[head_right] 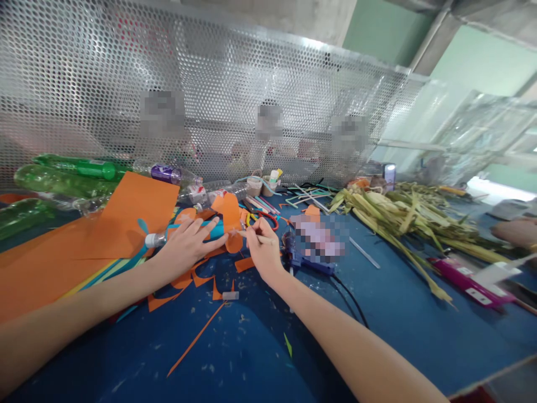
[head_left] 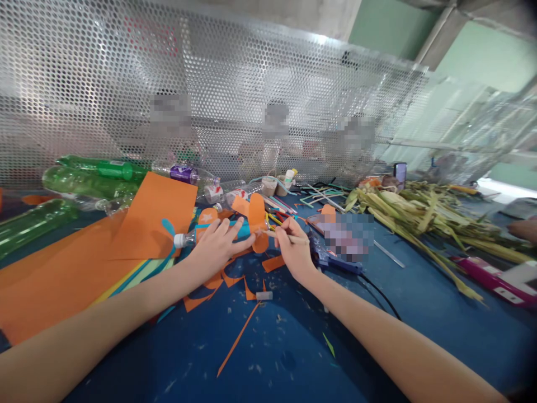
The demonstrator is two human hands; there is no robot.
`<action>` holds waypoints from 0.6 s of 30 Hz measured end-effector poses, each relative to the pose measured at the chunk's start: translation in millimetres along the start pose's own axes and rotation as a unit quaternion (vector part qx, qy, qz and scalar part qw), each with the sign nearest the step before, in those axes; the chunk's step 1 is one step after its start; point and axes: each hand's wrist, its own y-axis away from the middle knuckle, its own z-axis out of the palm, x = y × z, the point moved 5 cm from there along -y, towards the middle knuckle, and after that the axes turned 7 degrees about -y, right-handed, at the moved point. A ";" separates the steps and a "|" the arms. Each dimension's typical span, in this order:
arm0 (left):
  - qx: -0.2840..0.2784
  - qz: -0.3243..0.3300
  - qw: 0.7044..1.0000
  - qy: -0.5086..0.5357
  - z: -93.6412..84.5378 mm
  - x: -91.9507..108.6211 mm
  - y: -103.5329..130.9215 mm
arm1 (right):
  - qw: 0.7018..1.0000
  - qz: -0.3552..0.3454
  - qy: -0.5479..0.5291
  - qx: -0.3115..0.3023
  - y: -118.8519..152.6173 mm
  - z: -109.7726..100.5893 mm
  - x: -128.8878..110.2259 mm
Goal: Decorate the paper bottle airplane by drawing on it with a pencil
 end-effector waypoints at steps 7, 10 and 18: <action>0.004 -0.002 1.000 0.017 0.6 -0.5 0.0 | 1.000 -0.002 -0.003 -0.005 0.0 0.8 1.4; 0.001 -0.002 1.000 0.020 0.9 -0.5 0.4 | 1.000 -0.003 -0.003 -0.010 0.0 1.2 0.8; -0.004 -0.003 1.000 0.008 -0.3 -0.8 0.1 | 1.000 0.005 0.002 -0.003 0.9 0.1 -0.3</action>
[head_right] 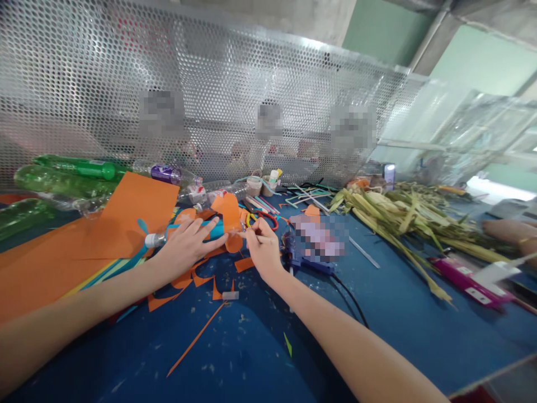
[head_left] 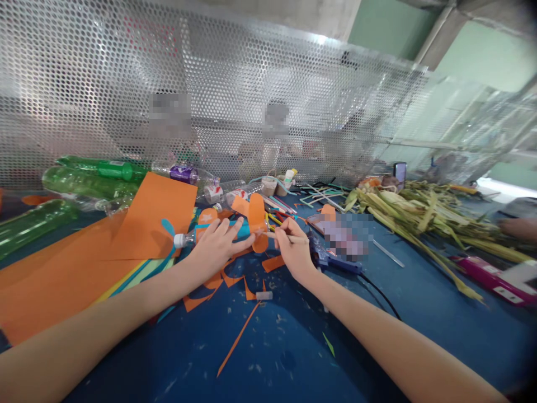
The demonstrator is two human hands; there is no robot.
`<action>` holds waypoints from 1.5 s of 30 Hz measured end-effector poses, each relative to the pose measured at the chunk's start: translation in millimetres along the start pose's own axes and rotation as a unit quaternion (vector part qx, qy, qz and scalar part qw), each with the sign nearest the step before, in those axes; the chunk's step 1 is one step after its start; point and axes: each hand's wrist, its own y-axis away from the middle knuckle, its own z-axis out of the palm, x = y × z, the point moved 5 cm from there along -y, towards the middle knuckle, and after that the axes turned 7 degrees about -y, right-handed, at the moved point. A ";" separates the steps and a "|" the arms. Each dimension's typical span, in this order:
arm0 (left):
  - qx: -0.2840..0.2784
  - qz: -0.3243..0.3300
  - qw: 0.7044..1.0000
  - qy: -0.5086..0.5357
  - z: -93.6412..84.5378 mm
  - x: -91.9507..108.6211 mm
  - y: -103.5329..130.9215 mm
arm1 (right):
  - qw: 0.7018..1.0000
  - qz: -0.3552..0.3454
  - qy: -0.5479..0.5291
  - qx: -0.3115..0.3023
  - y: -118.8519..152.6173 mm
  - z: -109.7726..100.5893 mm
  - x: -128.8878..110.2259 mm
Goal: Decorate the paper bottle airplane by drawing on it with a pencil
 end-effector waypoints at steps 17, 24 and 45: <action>0.005 -0.004 0.999 0.033 -0.3 -0.1 0.0 | 1.000 -0.007 0.002 0.006 -0.6 -0.9 3.2; 0.002 -0.002 1.000 0.022 -0.3 0.0 -0.1 | 1.000 -0.011 0.013 0.015 -1.9 -3.5 6.7; -0.006 0.005 1.000 -0.003 5.9 -4.6 -3.3 | 1.000 0.001 0.006 0.004 0.1 1.4 -1.9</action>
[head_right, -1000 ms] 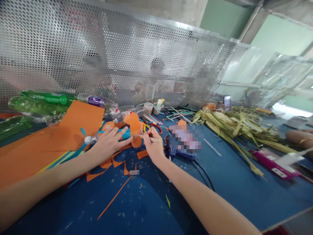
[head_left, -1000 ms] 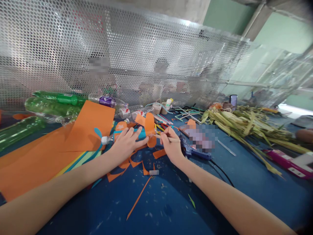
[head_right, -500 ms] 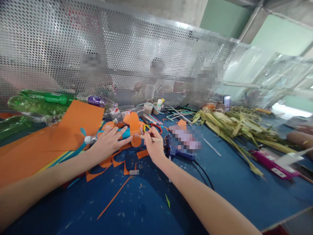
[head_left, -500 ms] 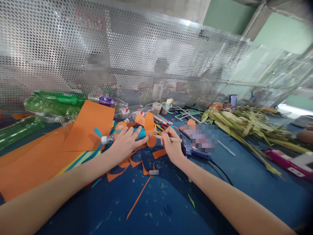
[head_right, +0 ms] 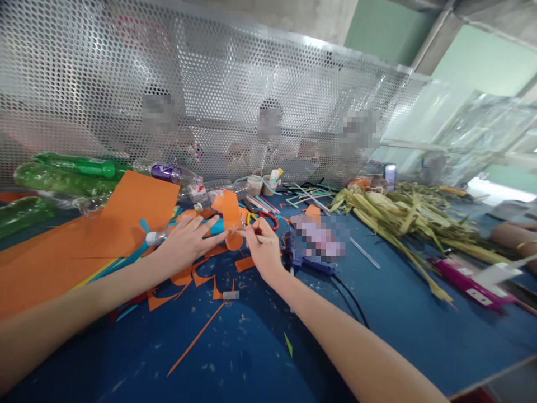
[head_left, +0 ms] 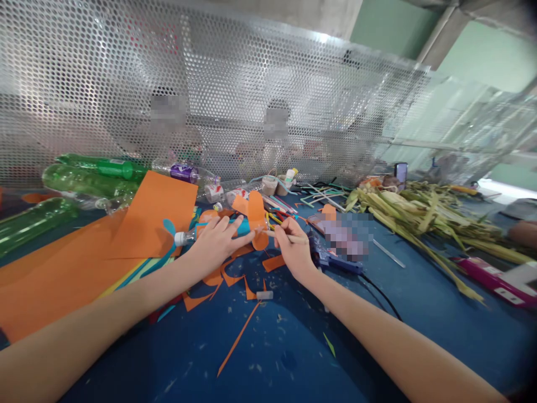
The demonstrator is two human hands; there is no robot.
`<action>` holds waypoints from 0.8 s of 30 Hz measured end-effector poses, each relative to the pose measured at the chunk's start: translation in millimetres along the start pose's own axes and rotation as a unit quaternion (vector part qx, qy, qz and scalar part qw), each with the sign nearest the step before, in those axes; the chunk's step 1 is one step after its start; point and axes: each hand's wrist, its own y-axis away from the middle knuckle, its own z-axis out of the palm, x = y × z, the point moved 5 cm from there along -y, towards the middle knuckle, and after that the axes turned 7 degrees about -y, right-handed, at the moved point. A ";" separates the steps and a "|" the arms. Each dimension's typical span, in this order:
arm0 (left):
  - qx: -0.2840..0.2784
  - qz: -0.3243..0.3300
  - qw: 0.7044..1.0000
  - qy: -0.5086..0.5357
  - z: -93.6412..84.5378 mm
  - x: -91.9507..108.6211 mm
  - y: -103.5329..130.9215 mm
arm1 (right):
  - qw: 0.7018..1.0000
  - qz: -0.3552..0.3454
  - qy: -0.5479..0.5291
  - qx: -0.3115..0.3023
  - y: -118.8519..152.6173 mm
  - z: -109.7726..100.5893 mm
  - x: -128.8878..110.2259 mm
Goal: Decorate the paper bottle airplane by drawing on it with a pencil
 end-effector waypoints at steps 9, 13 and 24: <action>-0.001 0.001 1.000 0.001 -1.3 0.2 -0.1 | 1.000 -0.018 0.013 -0.008 -0.7 0.5 -1.5; -0.001 0.001 1.000 0.008 -1.1 0.1 0.0 | 1.000 -0.020 0.017 -0.010 -0.5 0.3 -2.2; -0.003 0.002 1.000 0.017 -1.9 0.0 -0.1 | 1.000 -0.007 0.013 -0.021 -0.7 1.5 -0.3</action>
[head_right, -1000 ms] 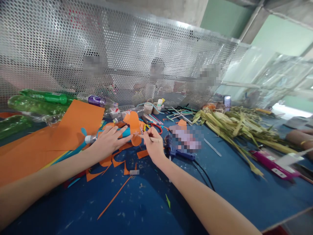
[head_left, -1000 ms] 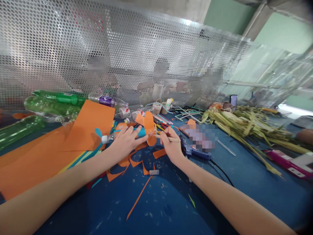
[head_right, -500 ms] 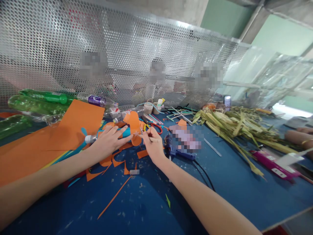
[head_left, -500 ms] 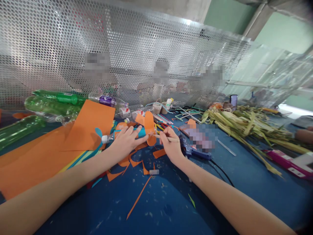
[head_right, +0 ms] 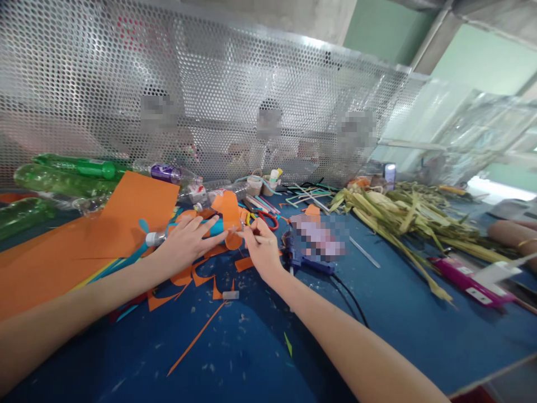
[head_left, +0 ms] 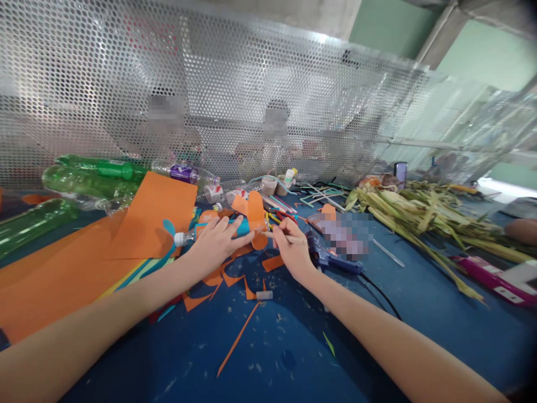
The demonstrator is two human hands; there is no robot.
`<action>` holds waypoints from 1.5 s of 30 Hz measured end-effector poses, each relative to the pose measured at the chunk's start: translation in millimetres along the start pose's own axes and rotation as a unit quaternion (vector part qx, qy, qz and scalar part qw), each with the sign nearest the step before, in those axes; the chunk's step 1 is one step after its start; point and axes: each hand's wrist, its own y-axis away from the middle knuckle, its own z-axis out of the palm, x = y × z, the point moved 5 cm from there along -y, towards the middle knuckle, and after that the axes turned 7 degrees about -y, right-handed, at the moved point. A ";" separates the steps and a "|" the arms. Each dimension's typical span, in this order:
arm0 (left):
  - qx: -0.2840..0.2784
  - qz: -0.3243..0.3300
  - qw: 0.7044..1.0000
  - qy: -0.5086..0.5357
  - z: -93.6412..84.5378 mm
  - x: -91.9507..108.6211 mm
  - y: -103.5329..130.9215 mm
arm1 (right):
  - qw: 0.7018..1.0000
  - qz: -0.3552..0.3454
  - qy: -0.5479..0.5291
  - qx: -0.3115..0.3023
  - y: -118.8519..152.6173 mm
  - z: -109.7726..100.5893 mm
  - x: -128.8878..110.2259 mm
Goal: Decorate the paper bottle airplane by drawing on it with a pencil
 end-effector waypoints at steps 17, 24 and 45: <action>0.004 -0.003 1.000 0.008 0.6 0.0 0.4 | 1.000 -0.002 0.001 0.012 0.2 -0.6 -1.2; 0.004 -0.001 1.000 -0.007 1.5 0.7 -0.1 | 1.000 0.000 0.002 -0.001 0.8 0.8 -1.0; -0.005 -0.004 1.000 0.001 -0.5 0.1 0.2 | 1.000 0.010 0.001 0.017 0.5 -1.5 -1.3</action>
